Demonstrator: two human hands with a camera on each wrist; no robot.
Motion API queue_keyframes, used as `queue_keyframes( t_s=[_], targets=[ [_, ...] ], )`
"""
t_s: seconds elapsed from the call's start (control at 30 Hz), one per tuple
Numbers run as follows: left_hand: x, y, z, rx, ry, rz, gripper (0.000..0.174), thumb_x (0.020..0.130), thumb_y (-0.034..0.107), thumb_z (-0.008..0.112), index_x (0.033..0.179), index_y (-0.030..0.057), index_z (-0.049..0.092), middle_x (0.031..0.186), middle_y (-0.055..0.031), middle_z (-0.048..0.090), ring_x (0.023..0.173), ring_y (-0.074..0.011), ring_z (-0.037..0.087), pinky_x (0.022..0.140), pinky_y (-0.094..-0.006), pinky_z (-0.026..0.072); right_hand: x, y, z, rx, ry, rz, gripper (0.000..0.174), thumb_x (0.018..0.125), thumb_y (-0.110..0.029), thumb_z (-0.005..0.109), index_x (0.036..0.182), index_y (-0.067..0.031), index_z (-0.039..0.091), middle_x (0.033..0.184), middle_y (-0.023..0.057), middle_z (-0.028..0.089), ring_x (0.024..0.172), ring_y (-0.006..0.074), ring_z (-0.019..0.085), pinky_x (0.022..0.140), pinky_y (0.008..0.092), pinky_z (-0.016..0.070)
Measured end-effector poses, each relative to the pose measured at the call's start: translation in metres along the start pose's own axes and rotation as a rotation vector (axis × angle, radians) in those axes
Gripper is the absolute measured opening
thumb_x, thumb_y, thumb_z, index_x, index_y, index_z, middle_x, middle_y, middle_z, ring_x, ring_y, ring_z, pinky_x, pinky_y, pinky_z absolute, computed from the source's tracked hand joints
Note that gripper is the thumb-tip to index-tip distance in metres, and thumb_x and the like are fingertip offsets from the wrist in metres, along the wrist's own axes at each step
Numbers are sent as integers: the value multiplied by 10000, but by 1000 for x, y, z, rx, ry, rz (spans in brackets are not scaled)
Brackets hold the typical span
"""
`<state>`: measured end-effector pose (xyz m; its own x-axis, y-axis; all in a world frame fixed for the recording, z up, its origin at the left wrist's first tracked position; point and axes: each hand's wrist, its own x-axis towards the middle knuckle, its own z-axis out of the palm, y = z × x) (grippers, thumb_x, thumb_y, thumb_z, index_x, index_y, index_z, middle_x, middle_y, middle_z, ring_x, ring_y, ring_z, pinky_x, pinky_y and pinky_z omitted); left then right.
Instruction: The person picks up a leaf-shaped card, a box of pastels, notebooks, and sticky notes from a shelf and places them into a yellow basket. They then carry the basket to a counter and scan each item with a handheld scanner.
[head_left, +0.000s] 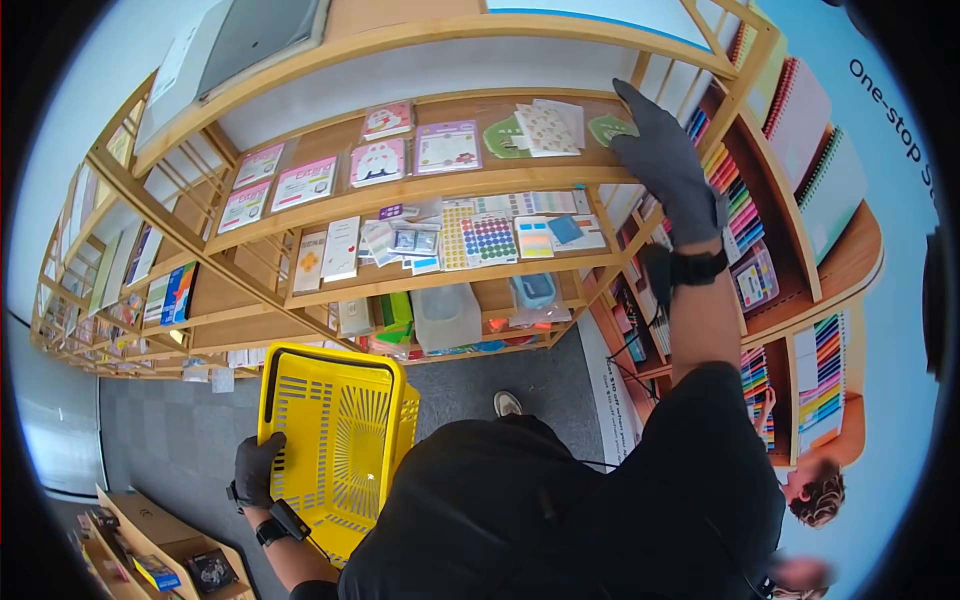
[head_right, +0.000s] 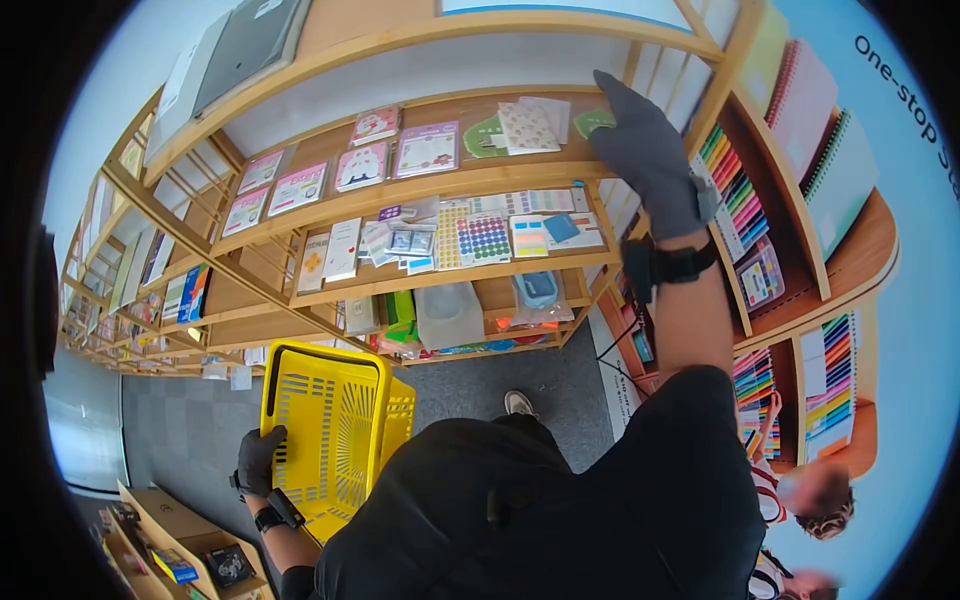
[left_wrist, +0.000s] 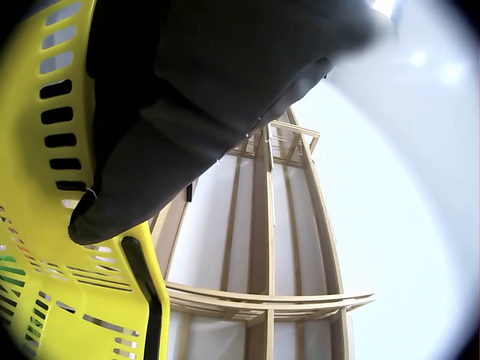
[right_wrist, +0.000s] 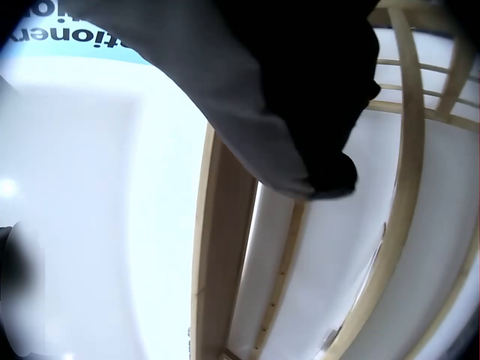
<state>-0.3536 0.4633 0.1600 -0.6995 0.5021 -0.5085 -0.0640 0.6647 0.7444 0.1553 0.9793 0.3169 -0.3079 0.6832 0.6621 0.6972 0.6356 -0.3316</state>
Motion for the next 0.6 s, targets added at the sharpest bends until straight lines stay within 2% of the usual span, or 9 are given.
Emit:
queue_keyframes(
  t_s=[0.03, 0.13, 0.17, 0.27, 0.3, 0.4, 0.43, 0.53, 0.6],
  targets=[
    [-1, -5, -4, -10, 6, 2, 330, 944, 209, 774, 1109, -76, 745, 882, -120, 773, 657, -201, 717, 611, -348, 560, 9, 2, 2, 9, -4, -4, 755, 841, -206, 779, 1554, -84, 566, 1260, 242, 755, 1191, 383, 725, 1061, 442, 546],
    [3, -26, -16, -51, 12, -12, 330, 939, 205, 774, 1108, -77, 746, 883, -122, 774, 655, -204, 717, 609, -349, 559, 39, 11, -3, -107, -563, 171, 860, 784, -259, 791, 1598, -139, 541, 1360, 241, 722, 1250, 352, 706, 1055, 412, 549],
    [4, -31, -18, -71, 11, -18, 330, 937, 203, 774, 1107, -77, 746, 883, -123, 774, 654, -205, 717, 608, -350, 558, 44, 12, -6, -108, -567, 168, 860, 784, -259, 791, 1598, -139, 541, 1360, 241, 722, 1250, 352, 706, 1055, 412, 549],
    [-1, -31, -18, -66, 23, -39, 329, 933, 197, 770, 1107, -81, 745, 883, -124, 774, 648, -206, 714, 606, -349, 556, 60, 9, -9, -44, -836, 222, 908, 742, -272, 808, 1598, -136, 540, 1329, 230, 733, 1231, 362, 710, 1028, 402, 557],
    [-3, -29, -19, -60, 30, -46, 329, 931, 194, 768, 1106, -83, 744, 883, -124, 773, 645, -207, 712, 605, -349, 554, 64, 6, -6, -46, -840, 215, 908, 742, -272, 808, 1598, -136, 540, 1329, 230, 733, 1231, 362, 710, 1028, 402, 557],
    [-7, -23, -18, -45, 49, -39, 341, 929, 173, 762, 1126, -104, 736, 897, -138, 776, 651, -211, 718, 607, -356, 558, 72, -5, 1, -473, -799, 58, 900, 730, -267, 820, 1584, -145, 564, 1290, 210, 752, 1168, 334, 726, 1007, 379, 560],
    [-7, -22, -18, -36, 56, -34, 347, 928, 162, 759, 1136, -115, 732, 904, -145, 778, 654, -212, 722, 609, -359, 560, 73, 3, 8, -476, -800, 53, 900, 730, -267, 820, 1584, -145, 564, 1290, 210, 752, 1168, 334, 726, 1007, 379, 560],
    [-2, -27, -21, -65, 42, -24, 353, 926, 163, 759, 1140, -116, 731, 907, -147, 779, 658, -212, 724, 612, -358, 562, 70, 55, 35, -501, -477, -40, 877, 706, -253, 829, 1547, -142, 607, 1290, 194, 754, 1170, 316, 725, 1018, 382, 558],
    [3, -28, -20, -79, 22, -17, 357, 925, 163, 759, 1143, -117, 730, 909, -148, 779, 659, -212, 724, 613, -357, 562, 73, 47, 18, -405, -543, -5, 857, 711, -253, 824, 1535, -142, 618, 1296, 195, 751, 1176, 328, 723, 1025, 388, 559]
  ],
)
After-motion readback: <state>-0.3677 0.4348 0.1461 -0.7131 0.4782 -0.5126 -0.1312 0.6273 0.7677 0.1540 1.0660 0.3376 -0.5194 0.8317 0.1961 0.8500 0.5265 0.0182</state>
